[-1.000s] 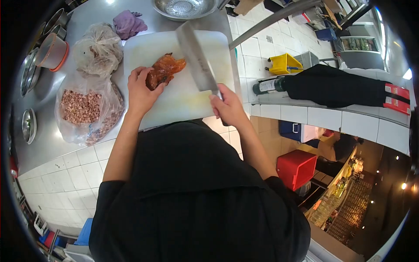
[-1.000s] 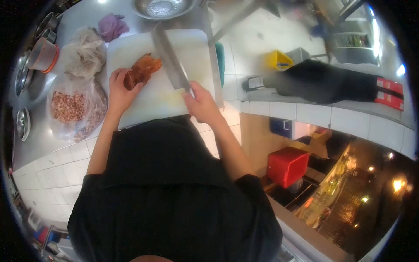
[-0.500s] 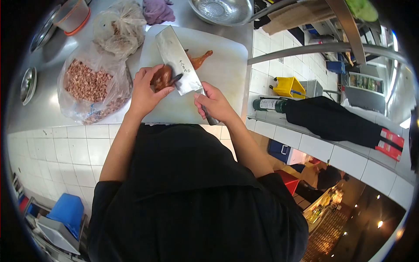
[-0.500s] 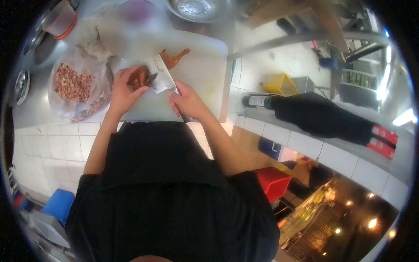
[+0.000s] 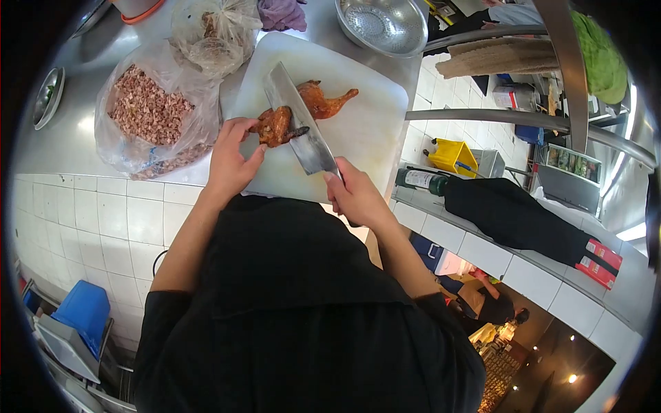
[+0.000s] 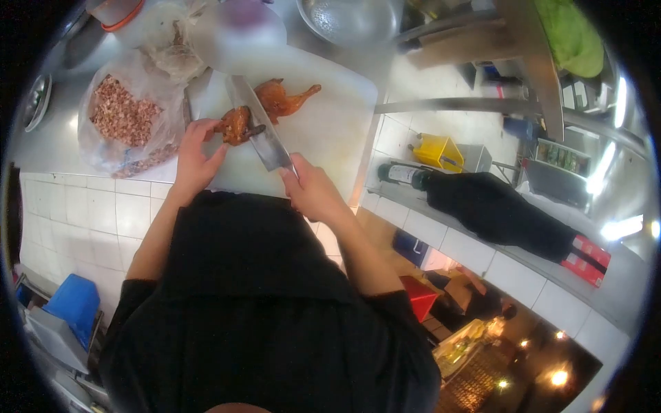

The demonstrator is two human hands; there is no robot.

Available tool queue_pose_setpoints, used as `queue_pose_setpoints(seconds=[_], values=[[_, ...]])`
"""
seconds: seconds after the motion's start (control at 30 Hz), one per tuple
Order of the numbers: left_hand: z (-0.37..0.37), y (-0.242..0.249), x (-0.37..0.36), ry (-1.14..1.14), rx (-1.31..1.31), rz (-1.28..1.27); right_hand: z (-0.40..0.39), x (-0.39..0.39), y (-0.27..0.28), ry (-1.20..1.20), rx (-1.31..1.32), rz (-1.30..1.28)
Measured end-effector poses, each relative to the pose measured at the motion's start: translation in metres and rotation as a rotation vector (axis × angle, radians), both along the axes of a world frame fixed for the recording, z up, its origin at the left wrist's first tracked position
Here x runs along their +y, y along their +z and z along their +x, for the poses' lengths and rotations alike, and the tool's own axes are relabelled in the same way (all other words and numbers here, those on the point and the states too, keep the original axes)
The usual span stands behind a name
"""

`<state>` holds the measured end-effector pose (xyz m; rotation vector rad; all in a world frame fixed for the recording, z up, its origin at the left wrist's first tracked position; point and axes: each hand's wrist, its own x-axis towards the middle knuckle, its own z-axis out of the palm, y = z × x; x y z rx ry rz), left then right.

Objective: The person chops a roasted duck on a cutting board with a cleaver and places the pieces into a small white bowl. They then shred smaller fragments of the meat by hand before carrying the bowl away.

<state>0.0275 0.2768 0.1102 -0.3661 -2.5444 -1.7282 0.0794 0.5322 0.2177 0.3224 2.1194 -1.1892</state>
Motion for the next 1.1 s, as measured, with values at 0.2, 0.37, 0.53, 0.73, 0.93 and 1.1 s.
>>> queue_pose_setpoints(seconds=[0.2, 0.37, 0.53, 0.73, 0.93, 1.1], values=[[-0.011, -0.009, 0.000, 0.005, -0.031, -0.068, 0.013, -0.011, -0.004, 0.146, 0.222, 0.251], [-0.018, -0.008, -0.001, -0.032, -0.049, -0.057, 0.006, -0.031, 0.032, 0.219, 0.233, 0.435], [-0.022, -0.007, -0.005, -0.037, -0.075, -0.063, -0.007, -0.044, 0.028, 0.309, 0.186, 0.501], [-0.023, -0.003, -0.006, -0.042, -0.129, -0.077, -0.029, -0.061, -0.026, 0.350, 0.208, 0.555], [-0.024, -0.005, -0.007, -0.045, -0.126, -0.073, -0.025, -0.055, -0.038, 0.321, 0.332, 0.486], [-0.028, 0.012, -0.017, -0.089, -0.199, -0.094, -0.018, -0.054, -0.046, 0.272, 0.462, 0.368]])
